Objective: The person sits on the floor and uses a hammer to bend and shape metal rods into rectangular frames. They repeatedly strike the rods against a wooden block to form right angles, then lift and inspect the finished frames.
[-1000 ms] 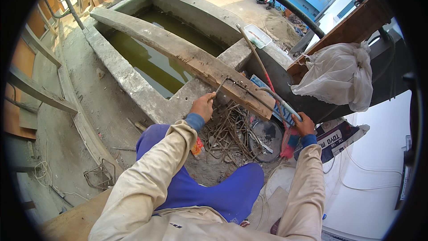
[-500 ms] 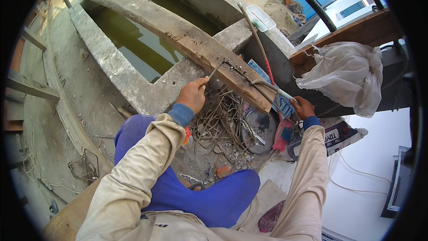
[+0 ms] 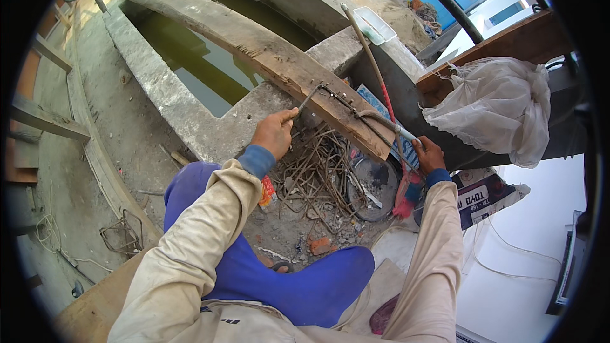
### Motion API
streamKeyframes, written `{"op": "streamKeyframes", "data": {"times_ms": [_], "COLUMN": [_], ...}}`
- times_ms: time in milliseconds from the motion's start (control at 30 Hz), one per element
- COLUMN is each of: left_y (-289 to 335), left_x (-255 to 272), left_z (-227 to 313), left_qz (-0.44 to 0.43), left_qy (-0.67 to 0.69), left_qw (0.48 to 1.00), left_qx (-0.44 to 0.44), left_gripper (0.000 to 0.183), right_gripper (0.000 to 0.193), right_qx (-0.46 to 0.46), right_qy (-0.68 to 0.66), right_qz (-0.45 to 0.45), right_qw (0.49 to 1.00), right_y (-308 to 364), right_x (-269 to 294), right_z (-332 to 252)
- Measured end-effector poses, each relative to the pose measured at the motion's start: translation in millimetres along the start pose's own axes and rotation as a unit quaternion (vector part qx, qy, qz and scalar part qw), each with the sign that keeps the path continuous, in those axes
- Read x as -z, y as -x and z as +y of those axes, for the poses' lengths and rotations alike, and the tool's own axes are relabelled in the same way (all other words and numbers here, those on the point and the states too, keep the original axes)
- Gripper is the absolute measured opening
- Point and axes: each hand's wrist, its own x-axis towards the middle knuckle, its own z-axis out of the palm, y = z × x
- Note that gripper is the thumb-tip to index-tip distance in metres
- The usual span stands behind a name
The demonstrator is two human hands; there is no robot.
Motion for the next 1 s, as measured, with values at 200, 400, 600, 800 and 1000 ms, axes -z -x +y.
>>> {"op": "streamKeyframes", "data": {"times_ms": [200, 400, 600, 800, 1000], "left_y": [-1, -2, -2, 0, -2], "left_x": [0, -3, -6, -7, -5], "left_z": [-3, -9, -8, -7, -11], "left_qz": [-0.001, 0.01, 0.016, 0.013, 0.014], "left_qy": [0.0, -0.01, 0.008, 0.005, 0.015], "left_qw": [1.0, 1.0, 1.0, 1.0, 1.0], "left_qx": [-0.005, -0.024, -0.015, 0.001, -0.021], "left_gripper": [0.031, 0.032, 0.032, 0.032, 0.032], "right_gripper": [0.044, 0.045, 0.053, 0.063, 0.073], "right_qx": [0.015, 0.015, -0.024, -0.128, -0.279], "right_qy": [-0.008, 0.023, 0.139, 0.132, 0.092], "right_qz": [0.014, 0.042, 0.028, -0.004, 0.022], "right_qw": [1.0, 0.999, 0.99, 0.983, 0.956], "right_y": [2, 16, 26, 79, 167], "right_x": [2, -5, -15, -11, -46], "right_z": [5, 1, -4, -53, -139]}}
